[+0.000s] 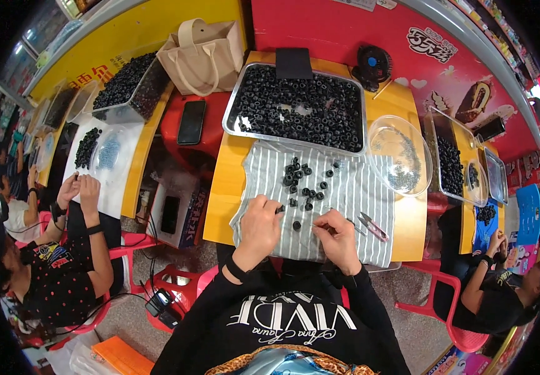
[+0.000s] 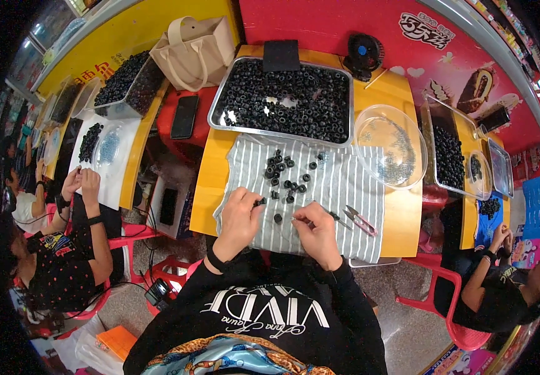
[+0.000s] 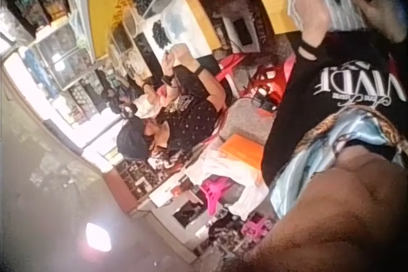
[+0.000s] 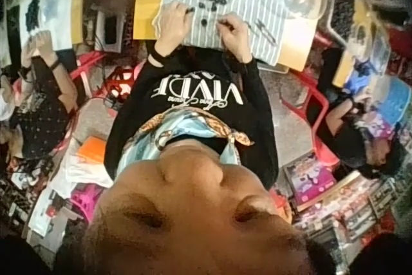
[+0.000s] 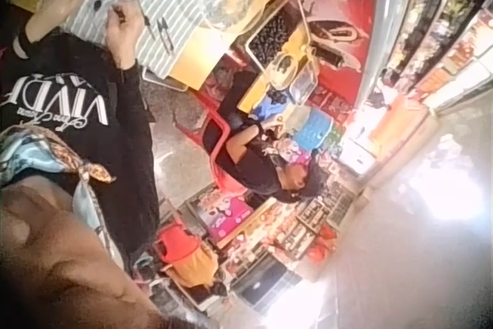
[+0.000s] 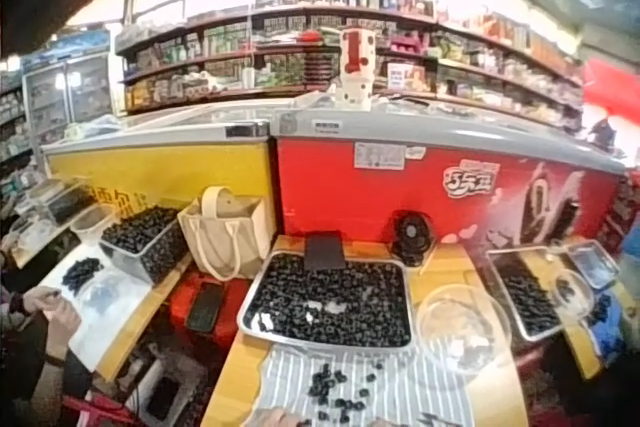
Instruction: Sorting and inspecting black plastic or rubber components at a manufacturing workstation.
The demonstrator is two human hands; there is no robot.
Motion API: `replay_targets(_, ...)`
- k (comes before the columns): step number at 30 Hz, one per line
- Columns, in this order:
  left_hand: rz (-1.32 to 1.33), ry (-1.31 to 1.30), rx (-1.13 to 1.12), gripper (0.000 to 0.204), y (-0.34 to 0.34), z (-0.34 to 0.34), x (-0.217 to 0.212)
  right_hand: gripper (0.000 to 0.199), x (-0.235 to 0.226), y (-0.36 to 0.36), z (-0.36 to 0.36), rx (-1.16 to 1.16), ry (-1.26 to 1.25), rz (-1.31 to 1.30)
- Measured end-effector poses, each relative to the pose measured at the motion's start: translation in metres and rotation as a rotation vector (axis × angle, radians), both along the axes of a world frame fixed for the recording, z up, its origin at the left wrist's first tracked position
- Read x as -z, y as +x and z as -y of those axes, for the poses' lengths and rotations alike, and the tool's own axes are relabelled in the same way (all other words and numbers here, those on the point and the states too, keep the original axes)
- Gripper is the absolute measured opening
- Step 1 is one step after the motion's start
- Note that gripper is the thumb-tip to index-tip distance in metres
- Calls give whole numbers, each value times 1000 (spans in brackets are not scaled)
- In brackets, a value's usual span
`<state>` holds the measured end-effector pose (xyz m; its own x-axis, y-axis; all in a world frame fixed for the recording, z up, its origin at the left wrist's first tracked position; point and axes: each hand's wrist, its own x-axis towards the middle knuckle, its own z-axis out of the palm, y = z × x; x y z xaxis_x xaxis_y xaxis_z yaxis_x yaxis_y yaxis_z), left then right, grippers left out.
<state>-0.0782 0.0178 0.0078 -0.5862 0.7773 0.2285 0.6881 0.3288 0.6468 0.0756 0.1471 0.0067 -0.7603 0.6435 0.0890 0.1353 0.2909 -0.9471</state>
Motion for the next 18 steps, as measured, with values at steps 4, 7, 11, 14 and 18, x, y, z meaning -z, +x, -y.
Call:
replay_targets(4,19,129,5,16,2,-5,7,11,-6,9,-3,46,-53,-18)
replay_targets(7,160,213,-31,17,2,-4,10,9,-1,19,-4,192,-103,-93)
replay_targets(11,106,355,-51,18,-12,16,21,16,-68,28,-10,396,42,-411)
replay_targets(14,302,369,1,18,-10,19,7,25,-147,56,-14,832,492,-732)
replay_targets(18,559,500,-11,15,-6,11,19,51,-196,67,-18,818,726,-1066)
